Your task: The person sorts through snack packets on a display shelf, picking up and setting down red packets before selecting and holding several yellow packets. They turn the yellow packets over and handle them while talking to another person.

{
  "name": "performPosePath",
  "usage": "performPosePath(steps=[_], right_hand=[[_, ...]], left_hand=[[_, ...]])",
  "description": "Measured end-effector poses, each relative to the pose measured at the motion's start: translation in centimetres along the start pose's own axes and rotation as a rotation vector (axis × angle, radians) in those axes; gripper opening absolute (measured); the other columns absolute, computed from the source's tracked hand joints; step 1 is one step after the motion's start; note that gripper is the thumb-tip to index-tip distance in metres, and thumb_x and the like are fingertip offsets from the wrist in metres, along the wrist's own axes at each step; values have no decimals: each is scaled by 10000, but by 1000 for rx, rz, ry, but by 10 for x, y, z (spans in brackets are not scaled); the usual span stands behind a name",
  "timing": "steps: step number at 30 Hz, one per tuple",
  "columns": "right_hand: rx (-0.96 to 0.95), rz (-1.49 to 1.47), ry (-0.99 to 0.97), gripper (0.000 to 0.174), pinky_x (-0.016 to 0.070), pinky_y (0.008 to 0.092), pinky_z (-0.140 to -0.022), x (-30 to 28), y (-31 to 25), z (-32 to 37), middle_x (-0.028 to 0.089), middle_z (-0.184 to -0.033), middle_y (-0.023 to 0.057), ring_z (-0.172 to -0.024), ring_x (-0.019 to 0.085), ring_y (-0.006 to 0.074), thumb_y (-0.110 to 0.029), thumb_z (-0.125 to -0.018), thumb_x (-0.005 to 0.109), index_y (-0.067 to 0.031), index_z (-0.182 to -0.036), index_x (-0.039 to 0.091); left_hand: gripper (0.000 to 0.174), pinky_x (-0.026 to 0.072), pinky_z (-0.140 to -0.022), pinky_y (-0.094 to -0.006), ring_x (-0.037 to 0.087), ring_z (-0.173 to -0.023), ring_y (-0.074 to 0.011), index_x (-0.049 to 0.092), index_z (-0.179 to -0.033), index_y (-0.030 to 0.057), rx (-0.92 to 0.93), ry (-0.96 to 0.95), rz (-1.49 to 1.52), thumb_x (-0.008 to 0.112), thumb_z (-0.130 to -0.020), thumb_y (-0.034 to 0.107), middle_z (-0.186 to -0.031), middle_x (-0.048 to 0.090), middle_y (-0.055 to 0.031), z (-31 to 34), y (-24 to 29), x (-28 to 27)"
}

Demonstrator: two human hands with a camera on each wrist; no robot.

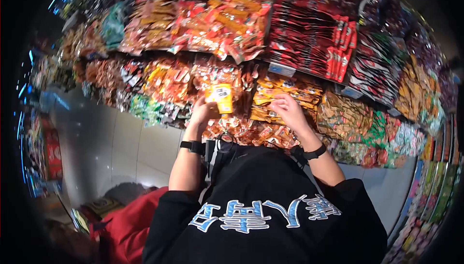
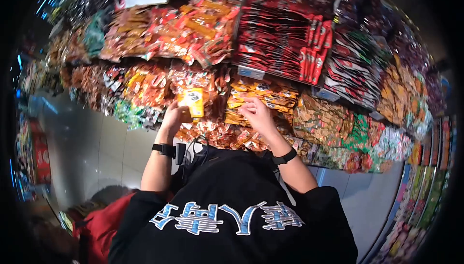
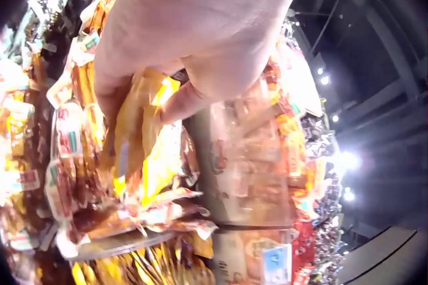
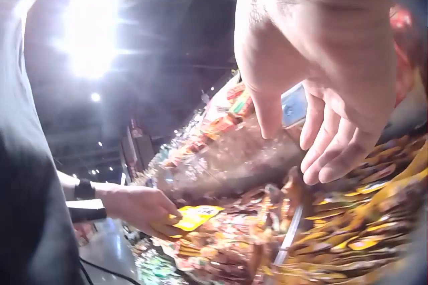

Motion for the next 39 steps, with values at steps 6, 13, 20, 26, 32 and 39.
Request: performPosePath(steps=[6,13,20,26,32,39], right_hand=[[-204,744,414,118,528,413,-737,-87,7,1,686,-894,161,-845,662,359,-140,-837,677,-25,-864,672],[-36,1084,427,382,474,438,-953,-123,20,-37,604,-1193,176,-1111,568,361,-182,-846,651,-61,-1202,586],[-17,1184,388,468,506,478,-913,-120,25,-68,621,-1179,182,-1100,592,370,-223,-813,670,-103,-1251,557],[-60,1301,364,385,538,488,-802,-120,37,-83,637,-1114,198,-1012,631,369,-144,-776,660,-72,-1150,603],[-94,1380,340,233,550,469,-750,-129,59,-89,687,-998,138,-933,670,330,-106,-779,645,-77,-1008,681],[-136,1395,268,230,553,459,-743,-131,41,-73,689,-959,121,-906,676,319,-169,-774,698,-97,-992,686]], left_hand=[[127,511,-660,-322,579,-743,-159,516,-938,18,149,471,-233,583,-830,21,-871,597,-76,-89,-10,-55],[425,478,-889,-485,623,-952,-487,529,-1035,-191,163,676,-980,608,-752,116,-976,624,-372,-103,-15,-52],[632,395,-1012,-490,500,-1165,-455,510,-1287,-57,162,687,-1198,613,-805,339,-1268,484,-355,-93,-25,-56],[564,327,-1058,-502,380,-1253,-446,485,-1277,-42,292,584,-1061,675,-821,229,-1348,392,-305,-52,-23,-39],[437,297,-1088,-491,356,-1277,-429,542,-1223,-13,382,505,-1091,614,-823,148,-1347,409,-296,-7,-23,-6],[340,334,-1059,-456,438,-1219,-377,589,-1152,2,497,385,-1089,598,-845,150,-1219,541,-221,21,-19,20]])
Point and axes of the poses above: each hand's wrist, its own z-axis away from the middle knuckle, its own x-axis out of the palm, y = z × x, the point moved 3 cm from there along -z, towards the middle knuckle
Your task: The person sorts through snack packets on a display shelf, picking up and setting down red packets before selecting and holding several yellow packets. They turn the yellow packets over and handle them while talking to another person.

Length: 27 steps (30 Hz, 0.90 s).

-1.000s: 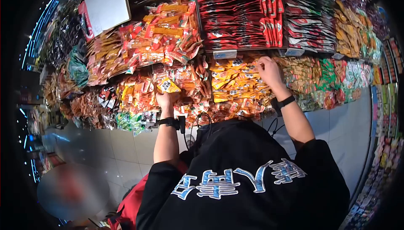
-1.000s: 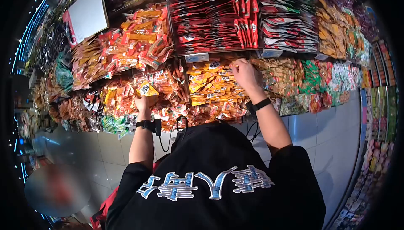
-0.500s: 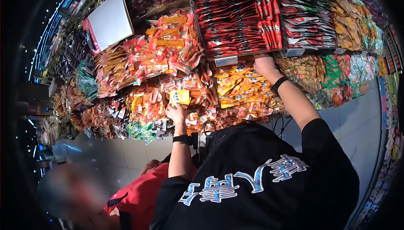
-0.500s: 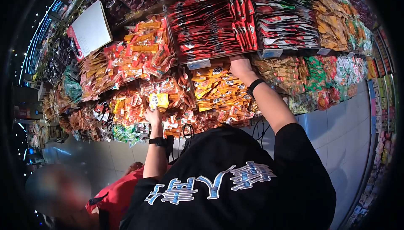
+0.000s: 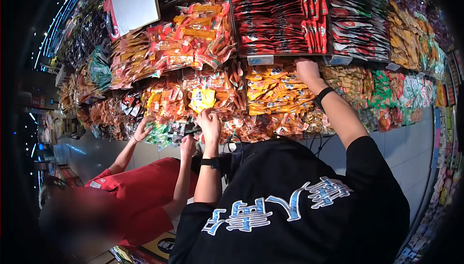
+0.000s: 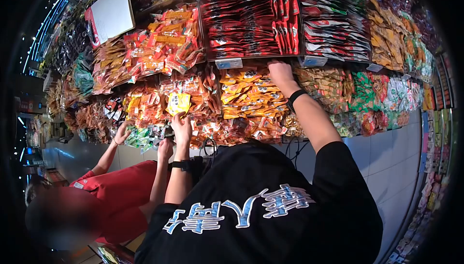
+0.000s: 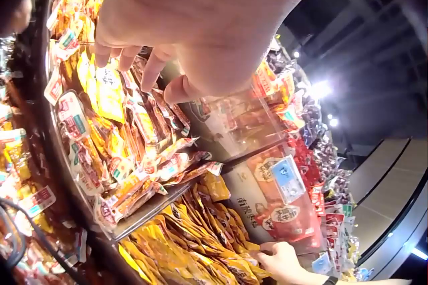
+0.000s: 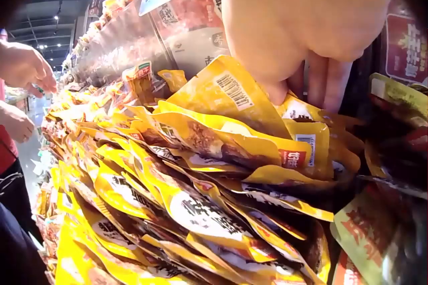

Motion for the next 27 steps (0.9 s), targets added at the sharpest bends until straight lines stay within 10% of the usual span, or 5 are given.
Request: performPosePath(steps=[6,14,27], right_hand=[[-15,36,184,219,554,435,-731,2,-3,5,688,-928,125,-915,674,309,-176,-760,723,-100,-960,677],[-45,105,-39,170,554,431,-681,3,2,0,688,-831,150,-840,687,311,-83,-809,589,-73,-958,670],[-185,-99,511,248,551,349,-821,-62,-13,73,717,-1068,63,-960,686,226,-95,-872,609,-93,-1107,686]], left_hand=[[294,398,-1002,-438,528,-1122,-380,616,-1096,-5,-6,-129,173,597,-860,169,-1114,607,-213,5,12,12],[325,465,-937,-417,592,-1078,-360,603,-1146,-19,-43,-287,294,573,-889,179,-1132,626,-221,3,34,12],[282,511,-854,-377,667,-976,-309,602,-1125,-17,129,-556,399,564,-923,177,-1048,677,-197,-6,83,43]])
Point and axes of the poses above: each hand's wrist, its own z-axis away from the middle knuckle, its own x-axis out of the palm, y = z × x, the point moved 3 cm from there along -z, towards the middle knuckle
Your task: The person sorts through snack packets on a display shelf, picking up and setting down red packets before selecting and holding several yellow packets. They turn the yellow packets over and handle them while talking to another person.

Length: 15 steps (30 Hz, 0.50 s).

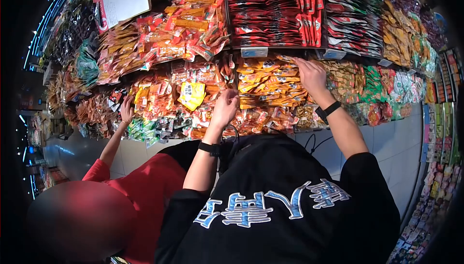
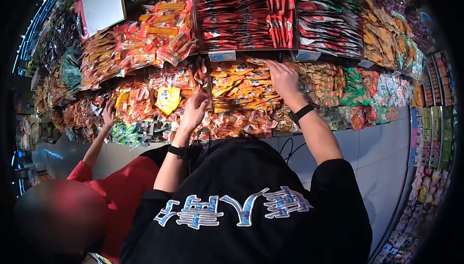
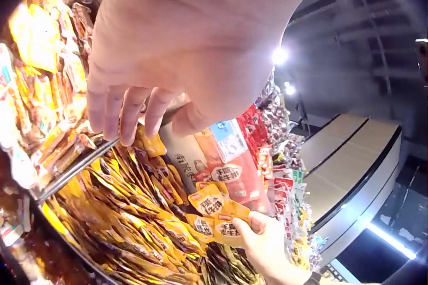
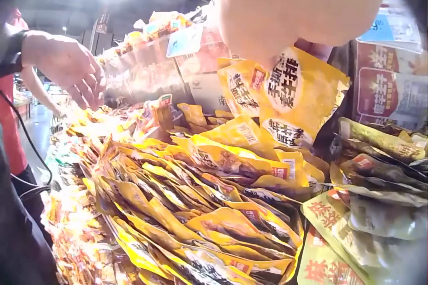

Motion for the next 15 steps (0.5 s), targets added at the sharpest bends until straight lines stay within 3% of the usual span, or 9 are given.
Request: performPosePath(steps=[3,4,7,10,11,14,15], right_hand=[[22,-38,75,202,556,344,-776,-15,-5,-3,726,-1018,75,-906,697,250,-98,-863,647,-82,-1056,704],[27,-57,97,189,557,341,-763,-22,-9,-6,728,-1006,80,-892,700,259,-96,-863,653,-76,-1043,708],[191,-348,117,144,536,301,-676,-54,-31,-14,718,-889,96,-760,702,200,-89,-883,658,-45,-1010,710],[517,-702,-130,114,486,255,-603,-64,-40,-5,692,-787,73,-669,636,89,-90,-921,635,1,-955,693],[584,-1045,-125,134,449,218,-595,-59,-45,-2,666,-777,24,-710,565,18,-95,-942,619,31,-939,664],[681,-1336,-180,146,458,206,-630,-74,-69,-13,667,-836,5,-754,576,25,-97,-953,608,45,-955,639],[700,-1420,-202,146,464,202,-661,-74,-74,-16,664,-871,9,-778,571,23,-96,-954,603,43,-993,629]], left_hand=[[342,493,-921,-399,647,-1043,-347,589,-1153,-38,58,-93,-6,570,-938,228,-1095,666,-213,-6,23,17],[389,475,-974,-347,605,-1160,-267,535,-1247,-48,49,-189,-60,572,-971,224,-1215,630,-187,-9,35,20],[573,427,-1045,-380,525,-1255,-293,445,-1365,-39,193,-188,-140,628,-954,317,-1334,536,-220,-18,61,32],[657,360,-1081,-400,502,-1247,-340,434,-1352,-40,313,-184,24,635,-924,416,-1280,542,-230,-24,83,38],[600,371,-1071,-380,511,-1238,-293,443,-1353,-21,241,-297,250,613,-946,386,-1283,552,-184,-26,79,43],[468,406,-1045,-341,527,-1225,-201,463,-1355,25,-62,-561,916,563,-993,305,-1293,567,-95,-17,95,43],[394,468,-996,-327,557,-1187,-158,477,-1348,50,-132,-585,1055,534,-1007,237,-1301,565,-53,-9,114,33]])
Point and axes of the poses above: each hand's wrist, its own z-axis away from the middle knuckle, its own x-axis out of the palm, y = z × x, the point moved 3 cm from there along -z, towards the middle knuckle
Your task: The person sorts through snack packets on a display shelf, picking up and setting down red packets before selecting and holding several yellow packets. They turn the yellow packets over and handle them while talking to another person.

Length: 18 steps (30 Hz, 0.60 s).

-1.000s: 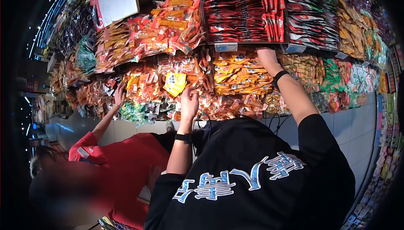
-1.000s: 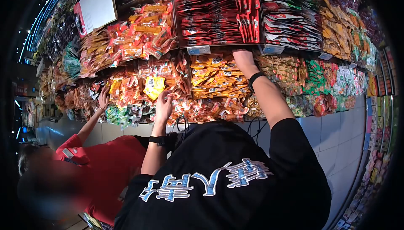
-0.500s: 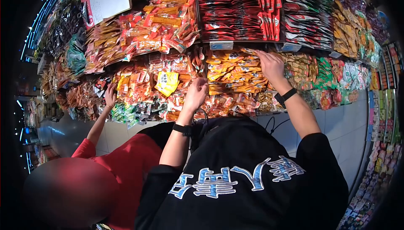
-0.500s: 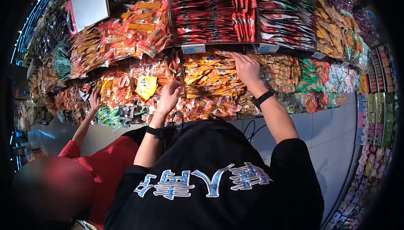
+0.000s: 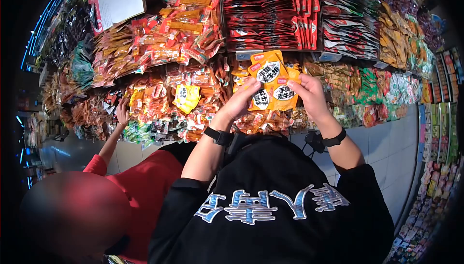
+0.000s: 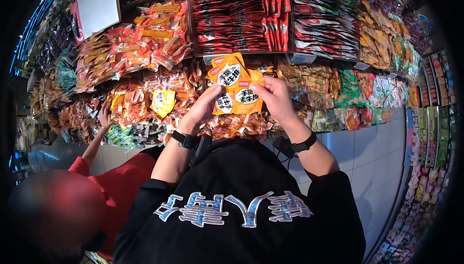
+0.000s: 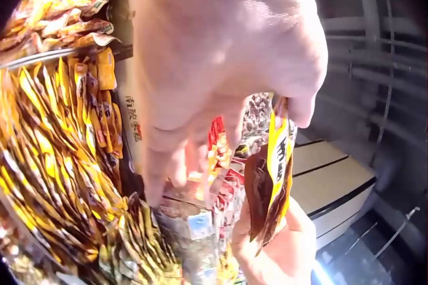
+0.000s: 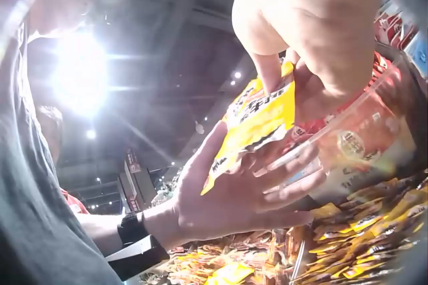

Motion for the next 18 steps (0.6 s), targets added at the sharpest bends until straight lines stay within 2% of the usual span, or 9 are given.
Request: performPosePath(steps=[1,3,7,9,10,12,18], right_hand=[[-10,25,0,147,467,203,-664,4,-2,-1,662,-876,9,-780,572,24,-96,-955,601,44,-991,629],[-25,73,-3,149,473,206,-671,12,-4,-4,658,-886,9,-782,573,27,-96,-957,596,46,-986,629],[-145,264,6,168,461,211,-616,24,-8,-10,640,-861,5,-746,555,23,-120,-952,615,38,-1006,628],[-131,248,-9,157,451,205,-604,29,-9,-12,633,-823,-4,-724,550,17,-118,-945,632,30,-998,625],[-125,240,-14,152,446,202,-598,32,-13,-12,629,-804,-8,-713,548,14,-116,-941,640,26,-994,624],[-79,172,-58,113,446,190,-611,37,-21,-12,641,-784,-10,-699,558,10,-96,-944,640,12,-965,613],[-11,-11,-53,111,479,199,-674,34,-28,-26,671,-856,34,-757,598,30,-93,-986,572,17,-969,578]], left_hand=[[398,519,-953,-346,605,-1129,-170,480,-1339,35,-26,36,141,537,-1003,240,-1273,589,-79,2,2,6],[384,537,-930,-342,633,-1087,-174,488,-1322,20,-35,42,161,546,-998,218,-1240,614,-99,7,8,12],[343,536,-931,-338,641,-1068,-184,498,-1293,0,59,149,108,559,-990,148,-1216,629,-112,23,24,26],[338,538,-931,-344,640,-1070,-189,496,-1295,-2,150,187,127,554,-991,134,-1216,628,-114,29,25,21],[338,581,-876,-367,666,-1035,-213,497,-1291,15,190,241,156,560,-982,136,-1170,646,-118,33,27,22],[321,566,-892,-360,655,-1049,-200,499,-1284,9,236,285,131,551,-989,124,-1191,636,-109,42,34,21],[300,568,-867,-326,662,-1011,-167,510,-1263,27,351,393,102,563,-982,117,-1169,642,-79,62,43,16]])
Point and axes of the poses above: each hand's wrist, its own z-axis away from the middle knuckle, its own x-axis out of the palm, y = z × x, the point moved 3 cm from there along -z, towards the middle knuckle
